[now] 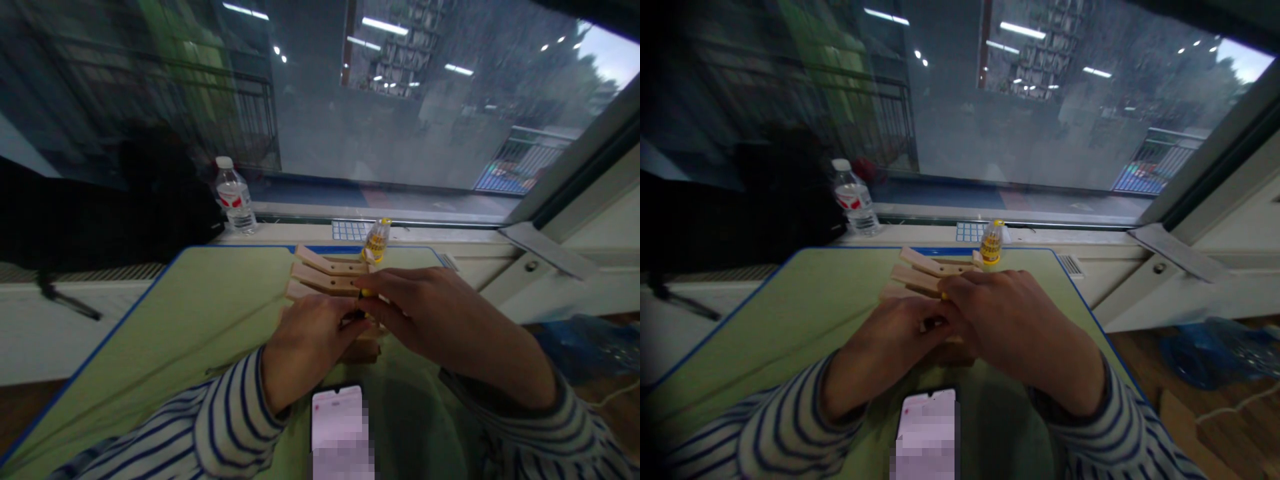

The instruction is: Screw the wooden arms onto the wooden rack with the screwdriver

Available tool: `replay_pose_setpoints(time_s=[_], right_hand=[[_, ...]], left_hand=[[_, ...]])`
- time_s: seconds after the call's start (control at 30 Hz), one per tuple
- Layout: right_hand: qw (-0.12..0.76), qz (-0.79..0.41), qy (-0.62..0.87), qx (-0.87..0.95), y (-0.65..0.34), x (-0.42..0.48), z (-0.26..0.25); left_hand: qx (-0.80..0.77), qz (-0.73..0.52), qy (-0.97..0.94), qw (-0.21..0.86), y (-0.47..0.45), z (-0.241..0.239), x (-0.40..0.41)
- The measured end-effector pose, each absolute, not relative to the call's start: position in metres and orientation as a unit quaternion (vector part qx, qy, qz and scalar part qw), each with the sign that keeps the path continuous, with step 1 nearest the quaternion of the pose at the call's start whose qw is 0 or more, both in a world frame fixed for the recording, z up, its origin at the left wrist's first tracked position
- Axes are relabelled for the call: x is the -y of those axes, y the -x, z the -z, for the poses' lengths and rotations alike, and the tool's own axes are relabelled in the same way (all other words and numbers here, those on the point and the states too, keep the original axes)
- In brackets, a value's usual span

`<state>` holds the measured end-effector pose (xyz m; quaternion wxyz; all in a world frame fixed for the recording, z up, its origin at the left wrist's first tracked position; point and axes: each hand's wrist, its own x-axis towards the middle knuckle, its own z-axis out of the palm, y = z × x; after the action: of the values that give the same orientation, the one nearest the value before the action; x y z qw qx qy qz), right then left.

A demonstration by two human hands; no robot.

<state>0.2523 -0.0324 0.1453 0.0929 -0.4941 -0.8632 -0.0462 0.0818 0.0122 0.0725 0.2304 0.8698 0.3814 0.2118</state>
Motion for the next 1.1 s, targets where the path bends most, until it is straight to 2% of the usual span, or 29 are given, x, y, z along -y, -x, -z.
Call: replay_pose_setpoints(time_s=[0.27,0.63,0.9,1.1], right_hand=[[0.123,0.007,0.428,0.895,-0.2551,0.0307,-0.1433],[0.078,0.036,0.474,0.877,-0.2486,0.0355,-0.1469],[0.072,0.048,0.468,0.88,-0.2511,0.0308,-0.1435],[0.1,0.025,0.457,0.883,-0.2562,0.0302,-0.1425]], left_hand=[[-0.39,-0.199,-0.878,0.193,-0.0795,-0.065,-0.0163],[-0.366,-0.193,-0.879,0.238,-0.0769,-0.0667,-0.0167],[-0.363,-0.222,-0.878,0.22,-0.078,-0.0688,-0.0157],[-0.361,-0.226,-0.883,0.199,-0.0776,-0.0684,-0.0145]])
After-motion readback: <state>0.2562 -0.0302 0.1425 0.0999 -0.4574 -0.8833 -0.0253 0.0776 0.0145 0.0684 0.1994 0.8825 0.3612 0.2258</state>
